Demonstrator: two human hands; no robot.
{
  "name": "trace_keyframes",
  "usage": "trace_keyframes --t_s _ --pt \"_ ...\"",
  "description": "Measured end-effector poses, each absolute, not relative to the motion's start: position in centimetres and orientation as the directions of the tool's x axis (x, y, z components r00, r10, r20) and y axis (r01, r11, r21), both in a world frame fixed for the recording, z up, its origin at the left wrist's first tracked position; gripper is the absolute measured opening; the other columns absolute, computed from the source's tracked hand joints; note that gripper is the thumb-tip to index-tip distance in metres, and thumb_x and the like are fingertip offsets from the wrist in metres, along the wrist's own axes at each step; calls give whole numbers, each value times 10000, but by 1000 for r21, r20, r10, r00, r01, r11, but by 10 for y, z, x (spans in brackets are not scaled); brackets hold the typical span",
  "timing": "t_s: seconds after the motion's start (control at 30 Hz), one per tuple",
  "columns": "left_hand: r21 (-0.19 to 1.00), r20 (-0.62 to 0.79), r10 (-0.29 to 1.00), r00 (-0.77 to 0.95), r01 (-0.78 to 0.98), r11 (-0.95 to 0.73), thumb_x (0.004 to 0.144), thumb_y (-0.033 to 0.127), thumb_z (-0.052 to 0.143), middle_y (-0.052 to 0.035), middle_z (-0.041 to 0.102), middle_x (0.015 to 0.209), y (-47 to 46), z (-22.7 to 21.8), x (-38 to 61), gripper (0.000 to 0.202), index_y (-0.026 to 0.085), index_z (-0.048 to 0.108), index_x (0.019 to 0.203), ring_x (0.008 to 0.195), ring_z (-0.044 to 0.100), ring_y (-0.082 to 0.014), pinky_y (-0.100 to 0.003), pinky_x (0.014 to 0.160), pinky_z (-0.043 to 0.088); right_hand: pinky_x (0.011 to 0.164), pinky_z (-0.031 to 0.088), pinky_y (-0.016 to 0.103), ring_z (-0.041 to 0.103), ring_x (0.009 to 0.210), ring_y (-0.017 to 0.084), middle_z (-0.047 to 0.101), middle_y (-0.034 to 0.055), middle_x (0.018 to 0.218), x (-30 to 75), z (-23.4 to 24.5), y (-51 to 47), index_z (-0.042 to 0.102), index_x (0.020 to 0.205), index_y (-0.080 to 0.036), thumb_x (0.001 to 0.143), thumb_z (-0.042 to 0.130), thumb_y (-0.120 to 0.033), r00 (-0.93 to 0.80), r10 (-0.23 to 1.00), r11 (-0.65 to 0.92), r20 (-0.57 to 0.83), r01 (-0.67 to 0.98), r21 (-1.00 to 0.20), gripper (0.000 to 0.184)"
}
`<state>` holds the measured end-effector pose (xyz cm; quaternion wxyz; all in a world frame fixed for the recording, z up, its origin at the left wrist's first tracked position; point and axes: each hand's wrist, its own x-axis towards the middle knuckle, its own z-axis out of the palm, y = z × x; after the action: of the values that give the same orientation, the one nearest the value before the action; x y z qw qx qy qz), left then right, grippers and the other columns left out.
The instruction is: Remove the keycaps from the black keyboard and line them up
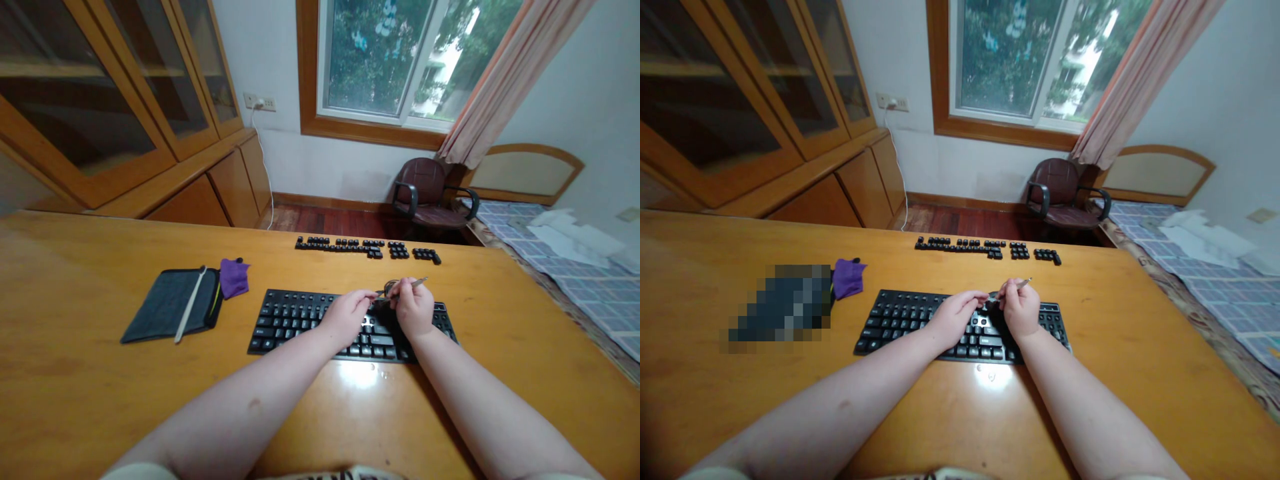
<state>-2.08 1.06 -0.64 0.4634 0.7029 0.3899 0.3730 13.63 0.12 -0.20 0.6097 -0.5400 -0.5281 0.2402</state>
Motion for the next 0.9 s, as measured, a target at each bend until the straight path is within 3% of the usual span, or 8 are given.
trace_keyframes --t_s 0.23,0.5,0.9 --pt "939 146 910 388 237 -251 727 237 632 -57 656 1053 8 -7 -18 356 224 603 1081 916 614 -205 -333 853 475 356 392 215 507 355 94 592 2 548 133 -3 6 519 649 -175 829 505 -482 362 888 280 284 65 -958 357" --pt "919 215 909 358 241 -312 756 182 601 -51 665 963 13 -6 -19 209 196 654 958 882 607 -183 -307 816 481 398 465 245 588 418 134 630 20 599 134 -8 7 551 699 -172 797 561 -474 325 910 286 256 -48 -957 317" --pt "887 268 900 343 278 -370 754 177 623 -44 680 955 11 -5 -20 187 200 666 935 917 614 -192 -330 863 470 419 459 246 567 391 143 579 -5 437 134 -2 7 538 616 -184 816 528 -477 185 959 205 217 80 -975 355"
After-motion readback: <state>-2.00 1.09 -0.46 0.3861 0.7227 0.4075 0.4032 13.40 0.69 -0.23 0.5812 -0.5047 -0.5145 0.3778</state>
